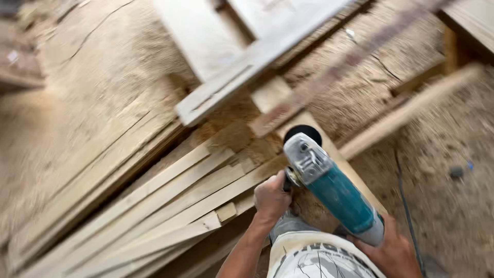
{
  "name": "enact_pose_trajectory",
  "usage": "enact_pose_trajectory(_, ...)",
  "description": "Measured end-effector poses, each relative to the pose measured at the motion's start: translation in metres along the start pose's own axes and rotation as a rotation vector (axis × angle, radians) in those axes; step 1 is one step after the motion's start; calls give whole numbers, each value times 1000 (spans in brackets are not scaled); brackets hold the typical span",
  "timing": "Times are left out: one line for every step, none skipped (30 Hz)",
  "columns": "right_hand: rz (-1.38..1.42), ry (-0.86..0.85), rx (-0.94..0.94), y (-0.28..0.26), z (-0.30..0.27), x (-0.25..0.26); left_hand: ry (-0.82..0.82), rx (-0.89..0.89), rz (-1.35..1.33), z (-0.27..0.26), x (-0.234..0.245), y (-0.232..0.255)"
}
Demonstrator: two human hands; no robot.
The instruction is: The person uses a power sander to smooth the surface of a wooden door frame, moving the tool across the recessed panels and horizontal slats.
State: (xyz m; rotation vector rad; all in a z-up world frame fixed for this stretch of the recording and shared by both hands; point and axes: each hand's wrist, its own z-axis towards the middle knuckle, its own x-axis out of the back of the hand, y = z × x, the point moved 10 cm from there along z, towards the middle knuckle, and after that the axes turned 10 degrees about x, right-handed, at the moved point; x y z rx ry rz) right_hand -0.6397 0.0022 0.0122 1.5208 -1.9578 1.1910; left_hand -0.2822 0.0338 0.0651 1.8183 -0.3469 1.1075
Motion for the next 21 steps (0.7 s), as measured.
enact_pose_trajectory(20, -23, -31, 7, -11, 7, -28, -21, -18, -6, -8, 14)
enact_pose_trajectory(57, 7, -24, 11, -15, 23, -19, -24, -43, -4, -15, 29)
enact_pose_trajectory(93, 38, -17, 17, -20, 36, -10, -58, -47, -4, -24, 48)
enact_pose_trajectory(126, 50, -7, 26, -28, 45, -5, -76, -44, -10, -33, 64)
enact_pose_trajectory(155, 51, -27, 40, -30, 53, 1, -94, -41, -17, -42, 79)
enact_pose_trajectory(178, 39, -47, 57, -30, 61, -18, -90, -19, -27, -55, 94)
enact_pose_trajectory(201, 27, -67, 77, -33, 69, -37, -87, 4, -35, -68, 108)
enact_pose_trajectory(222, 60, -4, 91, -30, 83, -45, -97, 17, -36, -84, 127)
enact_pose_trajectory(242, 95, 59, 104, -28, 95, -39, -96, 7, -38, -97, 145)
enact_pose_trajectory(266, 119, 112, 120, -35, 105, -47, -89, 3, -50, -107, 160)
enact_pose_trajectory(258, 85, 84, 143, -35, 112, -55, -82, -1, -60, -117, 175)
enact_pose_trajectory(252, 42, 43, 164, -33, 119, -49, -98, -21, -73, -123, 192)
enact_pose_trajectory(247, -2, 2, 184, -38, 124, -44, -113, -42, -84, -128, 209)
enact_pose_trajectory(224, 15, 9, 198, -38, 136, -13, -160, -76, -80, -135, 232)
enact_pose_trajectory(201, 31, 15, 211, -42, 147, -27, -138, -4, -79, -146, 248)
enact_pose_trajectory(172, 43, 15, 224, -45, 161, -46, -110, 66, -86, -154, 263)
enact_pose_trajectory(135, 67, 26, 236, -42, 178, -63, -82, 137, -87, -164, 278)
enact_pose_trajectory(104, 66, 26, 249, -46, 186, -99, -89, 94, -94, -169, 291)
enact_pose_trajectory(73, 65, 25, 260, -50, 194, -135, -94, 52, -98, -175, 303)
enact_pose_trajectory(74, 46, 32, 269, -50, 200, -157, -90, 8, -101, -180, 314)
enact_pose_trajectory(74, 28, 39, 278, -50, 207, -170, -75, -24, -104, -185, 324)
